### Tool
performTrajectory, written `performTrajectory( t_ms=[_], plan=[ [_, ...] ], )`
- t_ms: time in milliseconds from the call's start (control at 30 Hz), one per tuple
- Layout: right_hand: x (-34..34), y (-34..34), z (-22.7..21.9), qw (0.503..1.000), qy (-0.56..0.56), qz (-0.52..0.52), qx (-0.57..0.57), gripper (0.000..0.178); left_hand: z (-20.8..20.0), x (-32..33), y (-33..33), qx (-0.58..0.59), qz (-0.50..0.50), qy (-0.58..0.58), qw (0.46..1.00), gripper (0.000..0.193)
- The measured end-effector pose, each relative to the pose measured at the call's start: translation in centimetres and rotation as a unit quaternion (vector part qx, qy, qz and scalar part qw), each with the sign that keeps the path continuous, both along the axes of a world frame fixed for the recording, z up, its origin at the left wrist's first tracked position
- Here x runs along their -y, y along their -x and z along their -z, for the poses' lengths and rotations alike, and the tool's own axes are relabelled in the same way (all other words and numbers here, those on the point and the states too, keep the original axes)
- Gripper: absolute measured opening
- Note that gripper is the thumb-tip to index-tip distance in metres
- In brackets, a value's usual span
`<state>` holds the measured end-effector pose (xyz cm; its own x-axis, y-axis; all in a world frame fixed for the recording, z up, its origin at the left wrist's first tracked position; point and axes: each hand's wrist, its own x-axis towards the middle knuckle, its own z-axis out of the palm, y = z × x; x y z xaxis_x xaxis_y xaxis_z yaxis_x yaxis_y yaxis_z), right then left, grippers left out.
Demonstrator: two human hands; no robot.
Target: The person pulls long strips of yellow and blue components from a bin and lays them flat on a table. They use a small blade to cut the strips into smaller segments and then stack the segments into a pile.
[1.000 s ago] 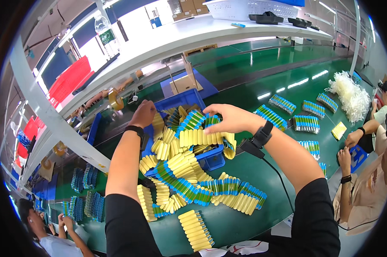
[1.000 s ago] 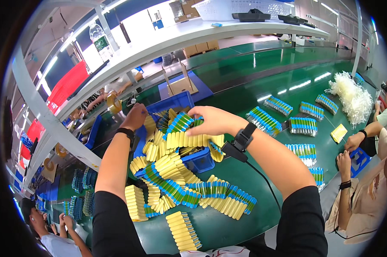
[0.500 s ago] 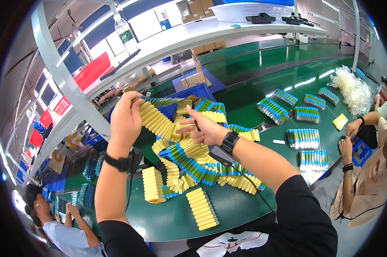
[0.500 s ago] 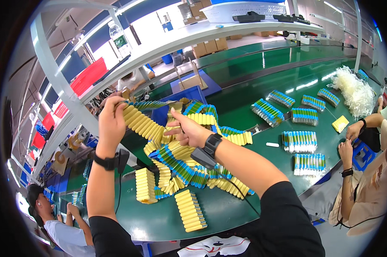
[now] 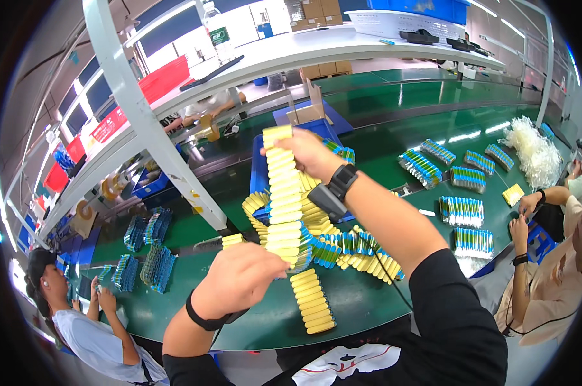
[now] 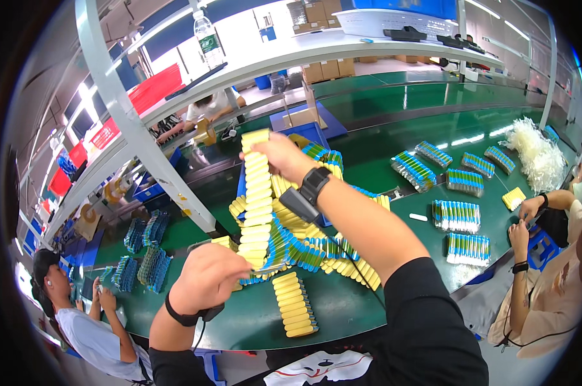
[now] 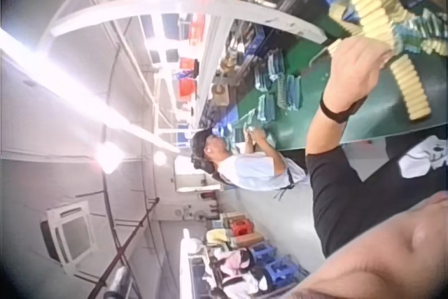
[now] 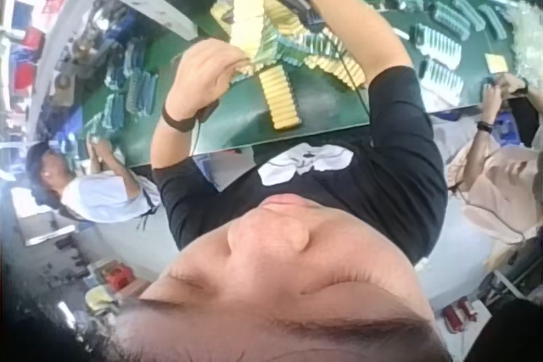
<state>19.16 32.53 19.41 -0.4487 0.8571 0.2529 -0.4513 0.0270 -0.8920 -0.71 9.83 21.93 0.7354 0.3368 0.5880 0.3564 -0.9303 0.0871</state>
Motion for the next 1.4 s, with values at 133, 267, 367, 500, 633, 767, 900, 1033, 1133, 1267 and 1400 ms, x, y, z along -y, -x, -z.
performTrajectory(
  t_ms=[133,267,367,500,633,767,900,1033,1133,1267,1400],
  plan=[
    [3.4,-0.9,-8.1,0.972,-0.212,0.028,0.098,0.029,1.2,-3.0,1.3,0.074,-0.074,0.089,0.99,0.017],
    [8.5,-2.0,-13.5,0.898,-0.415,0.034,0.144,0.031,2.1,-5.0,1.8,0.101,-0.092,0.14,0.981,0.015],
    [12.6,-3.2,-15.7,0.906,-0.405,0.003,0.123,0.035,3.2,-6.5,1.7,0.092,-0.079,0.156,0.98,0.015],
    [12.2,-3.7,-15.0,0.89,-0.423,0.057,0.158,0.034,4.0,-7.3,1.6,0.115,-0.072,0.179,0.974,0.015],
    [8.2,-3.9,-12.5,0.874,-0.374,0.071,0.301,0.035,5.3,-6.9,2.4,0.106,-0.109,0.206,0.967,0.016],
    [2.9,-4.0,-10.6,0.864,-0.319,0.122,0.37,0.037,7.2,-6.5,4.0,0.048,-0.164,0.237,0.956,0.018],
    [-2.9,-4.5,-6.6,0.631,-0.322,0.322,0.628,0.057,8.0,-5.2,5.8,0.034,-0.213,0.215,0.952,0.018],
    [-3.3,-6.0,-2.8,0.568,-0.233,0.286,0.736,0.058,7.8,-3.3,7.5,0.07,-0.27,0.189,0.942,0.016],
    [-0.8,-7.4,0.4,0.614,-0.237,0.252,0.71,0.055,8.3,-1.5,7.8,0.087,-0.299,0.173,0.934,0.018],
    [7.3,-10.0,4.1,0.662,-0.289,0.298,0.624,0.046,10.2,-1.1,7.1,0.02,-0.255,0.209,0.944,0.026],
    [12.8,-12.1,5.4,0.694,-0.187,0.297,0.628,0.049,12.0,-3.4,5.2,-0.182,-0.202,0.198,0.942,0.051]
  ],
)
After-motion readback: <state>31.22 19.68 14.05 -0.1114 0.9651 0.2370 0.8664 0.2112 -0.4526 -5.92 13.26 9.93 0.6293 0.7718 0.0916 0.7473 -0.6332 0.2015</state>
